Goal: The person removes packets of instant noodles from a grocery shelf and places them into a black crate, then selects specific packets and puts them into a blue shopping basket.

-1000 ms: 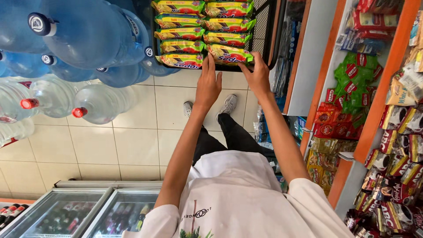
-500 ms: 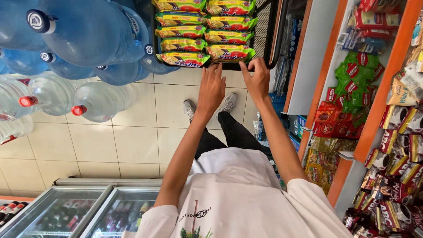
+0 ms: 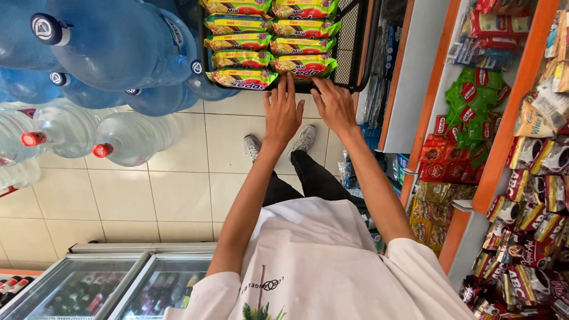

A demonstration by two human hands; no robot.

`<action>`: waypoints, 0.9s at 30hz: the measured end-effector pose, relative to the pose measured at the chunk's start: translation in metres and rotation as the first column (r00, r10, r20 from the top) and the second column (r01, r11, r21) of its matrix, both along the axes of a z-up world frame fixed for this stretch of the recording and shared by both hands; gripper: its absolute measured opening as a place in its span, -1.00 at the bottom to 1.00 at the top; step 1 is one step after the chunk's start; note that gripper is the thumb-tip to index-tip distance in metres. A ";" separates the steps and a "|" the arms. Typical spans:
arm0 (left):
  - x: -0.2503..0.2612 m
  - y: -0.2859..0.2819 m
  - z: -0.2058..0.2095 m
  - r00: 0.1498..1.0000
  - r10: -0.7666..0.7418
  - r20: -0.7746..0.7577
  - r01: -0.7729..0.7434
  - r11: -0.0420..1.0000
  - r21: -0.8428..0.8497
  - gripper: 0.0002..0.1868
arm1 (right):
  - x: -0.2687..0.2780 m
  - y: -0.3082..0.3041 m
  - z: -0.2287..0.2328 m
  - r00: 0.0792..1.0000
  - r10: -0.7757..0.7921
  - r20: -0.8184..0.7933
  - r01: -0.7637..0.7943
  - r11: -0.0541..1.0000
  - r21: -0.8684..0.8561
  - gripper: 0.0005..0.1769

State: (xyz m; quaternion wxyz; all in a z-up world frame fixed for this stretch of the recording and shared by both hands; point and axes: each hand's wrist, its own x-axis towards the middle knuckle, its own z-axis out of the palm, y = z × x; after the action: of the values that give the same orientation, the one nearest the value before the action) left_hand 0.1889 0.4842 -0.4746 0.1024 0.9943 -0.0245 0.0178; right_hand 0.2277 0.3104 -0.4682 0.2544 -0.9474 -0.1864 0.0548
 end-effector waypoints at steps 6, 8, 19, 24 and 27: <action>0.001 -0.007 0.000 0.998 0.062 -0.028 -0.062 0.998 0.015 0.17 | 0.002 -0.001 0.012 0.996 0.084 0.012 -0.083 0.993 -0.083 -0.53; 0.002 -0.007 0.000 0.998 0.063 -0.029 -0.062 0.998 0.015 0.18 | 0.002 -0.001 0.011 0.995 0.100 0.029 -0.097 0.991 -0.095 -0.52; -0.009 -0.002 -0.008 0.999 0.040 -0.027 -0.044 0.986 -0.160 0.21 | -0.003 -0.009 -0.007 0.994 0.109 -0.018 -0.110 0.993 -0.054 -0.47; -0.017 0.002 -0.008 1.000 -0.010 0.014 0.013 0.962 -0.272 0.10 | -0.005 -0.011 0.000 0.995 0.099 -0.019 -0.098 0.994 0.038 -0.50; -0.022 0.001 -0.006 0.999 -0.007 0.046 0.020 0.953 -0.302 0.07 | -0.008 -0.010 0.001 0.995 0.103 0.000 -0.103 0.992 0.072 -0.50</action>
State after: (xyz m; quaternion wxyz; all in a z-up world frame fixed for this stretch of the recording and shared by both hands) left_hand 0.1665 0.4853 -0.4803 0.2528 0.9661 -0.0306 0.0428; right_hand 0.2195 0.3004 -0.4670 0.2855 -0.9267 -0.2364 0.0626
